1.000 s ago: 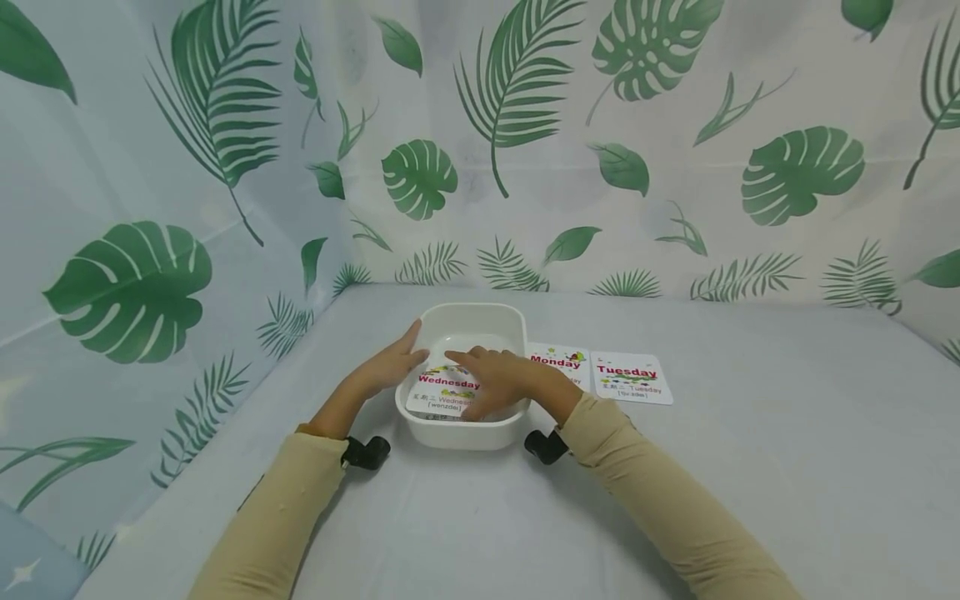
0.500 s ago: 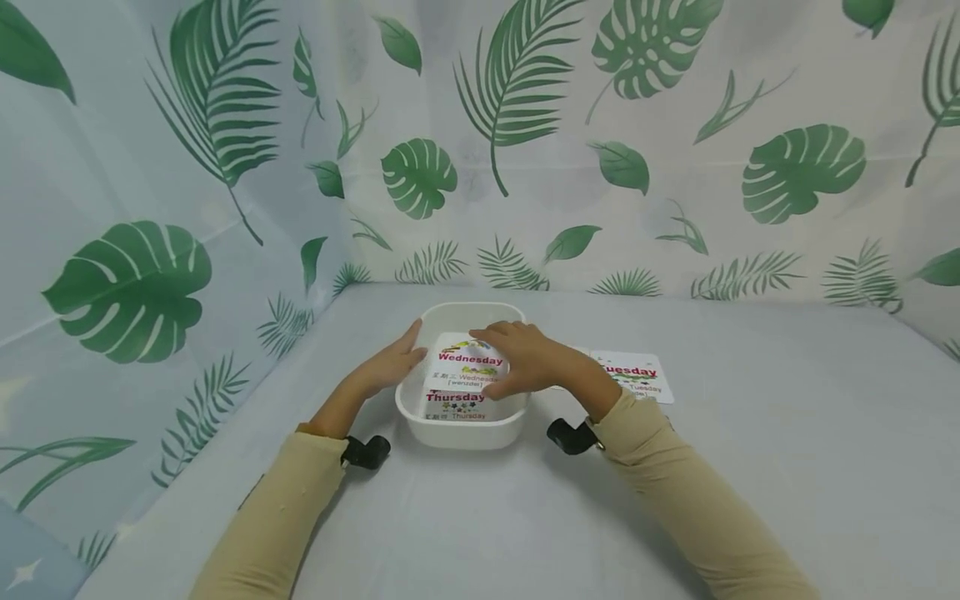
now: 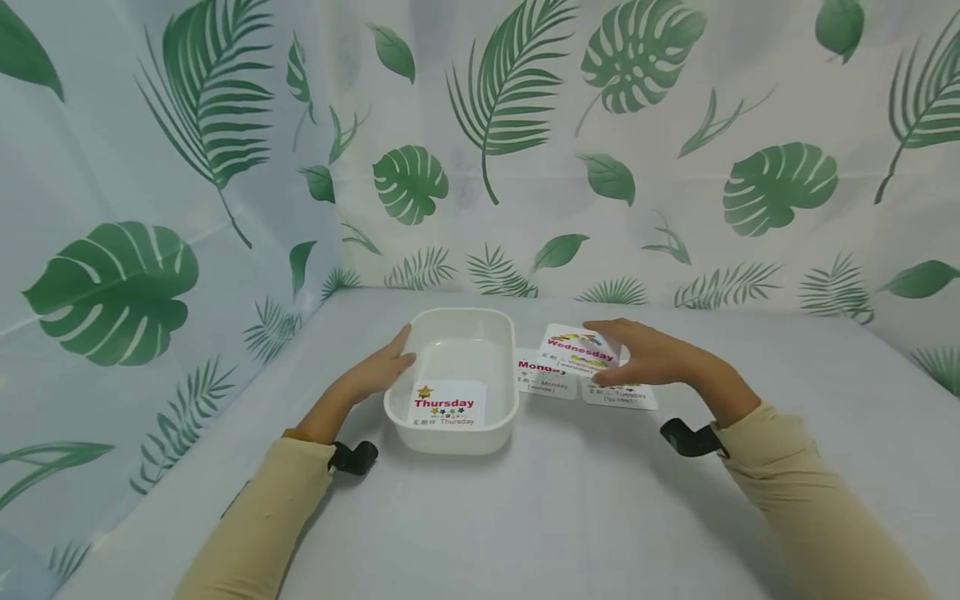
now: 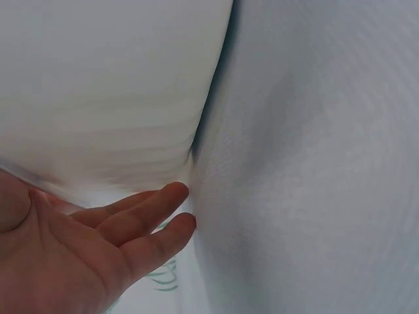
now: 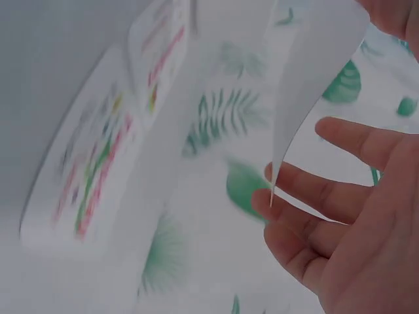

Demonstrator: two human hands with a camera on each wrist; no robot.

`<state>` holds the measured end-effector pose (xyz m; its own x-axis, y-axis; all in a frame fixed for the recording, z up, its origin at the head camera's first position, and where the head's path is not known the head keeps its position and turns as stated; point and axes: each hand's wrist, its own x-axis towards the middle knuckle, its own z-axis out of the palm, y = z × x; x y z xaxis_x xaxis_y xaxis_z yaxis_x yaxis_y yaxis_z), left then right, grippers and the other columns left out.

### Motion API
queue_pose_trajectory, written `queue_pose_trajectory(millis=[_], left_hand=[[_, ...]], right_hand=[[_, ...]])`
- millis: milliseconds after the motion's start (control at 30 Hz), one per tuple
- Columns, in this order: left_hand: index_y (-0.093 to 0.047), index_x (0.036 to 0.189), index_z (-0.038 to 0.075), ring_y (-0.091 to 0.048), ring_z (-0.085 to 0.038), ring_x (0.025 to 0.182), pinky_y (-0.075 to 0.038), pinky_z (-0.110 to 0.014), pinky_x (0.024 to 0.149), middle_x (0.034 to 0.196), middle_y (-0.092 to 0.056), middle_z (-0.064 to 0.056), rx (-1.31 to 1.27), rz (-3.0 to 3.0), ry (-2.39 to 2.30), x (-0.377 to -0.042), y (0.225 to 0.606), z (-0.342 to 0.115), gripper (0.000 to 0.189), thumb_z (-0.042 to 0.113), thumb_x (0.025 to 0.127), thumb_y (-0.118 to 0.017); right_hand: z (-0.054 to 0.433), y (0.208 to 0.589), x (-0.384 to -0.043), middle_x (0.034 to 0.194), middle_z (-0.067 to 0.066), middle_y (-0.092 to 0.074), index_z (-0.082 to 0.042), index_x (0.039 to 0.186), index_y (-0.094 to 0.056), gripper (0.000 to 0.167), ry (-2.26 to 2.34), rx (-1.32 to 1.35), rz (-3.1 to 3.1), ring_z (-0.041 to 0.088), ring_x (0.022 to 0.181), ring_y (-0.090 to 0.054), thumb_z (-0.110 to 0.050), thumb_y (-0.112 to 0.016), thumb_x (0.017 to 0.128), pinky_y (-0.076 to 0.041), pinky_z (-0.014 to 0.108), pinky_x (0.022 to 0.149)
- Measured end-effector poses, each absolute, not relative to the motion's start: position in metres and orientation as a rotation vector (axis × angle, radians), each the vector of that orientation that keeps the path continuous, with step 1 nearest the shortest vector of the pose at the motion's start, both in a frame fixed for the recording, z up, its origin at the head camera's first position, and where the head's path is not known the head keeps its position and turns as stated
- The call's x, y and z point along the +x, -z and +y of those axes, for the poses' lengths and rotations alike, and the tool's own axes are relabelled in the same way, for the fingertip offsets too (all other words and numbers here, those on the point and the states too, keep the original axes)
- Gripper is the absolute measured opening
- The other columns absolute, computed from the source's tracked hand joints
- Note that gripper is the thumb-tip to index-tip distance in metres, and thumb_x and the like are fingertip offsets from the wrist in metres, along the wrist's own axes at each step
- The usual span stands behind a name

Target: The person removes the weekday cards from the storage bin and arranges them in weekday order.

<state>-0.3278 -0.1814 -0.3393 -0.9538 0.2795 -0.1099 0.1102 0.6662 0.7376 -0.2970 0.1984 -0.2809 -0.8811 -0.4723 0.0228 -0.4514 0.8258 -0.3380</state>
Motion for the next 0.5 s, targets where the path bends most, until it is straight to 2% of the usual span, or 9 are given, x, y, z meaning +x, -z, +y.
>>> queue_pose_trajectory(millis=[233,500], left_hand=[[0.01,0.146,0.006,0.005,-0.029,0.141,-0.001,-0.047,0.115,0.154,0.009,-0.011,0.363,2.683,-1.139,-0.331,0.339,-0.184,0.061,0.023,0.1,-0.027],[0.011,0.145,0.007,0.006,-0.029,0.141,0.0,-0.047,0.115,0.153,0.01,-0.011,0.365,2.657,-1.178,-0.329,0.342,-0.182,0.061,0.022,0.1,-0.027]], right_hand=[[0.262,0.276,-0.29,0.134,0.027,-0.038,-0.002,0.138,-0.035,0.079,0.426,-0.604,2.993,0.038,0.111,-0.045,-0.039,-0.069,0.077,-0.042,0.061,0.086],[0.309,0.276,-0.289,0.127,0.032,-0.04,0.001,0.135,-0.038,0.08,0.302,-0.52,3.0,0.035,0.101,-0.049,-0.04,-0.071,0.074,-0.047,0.048,0.073]])
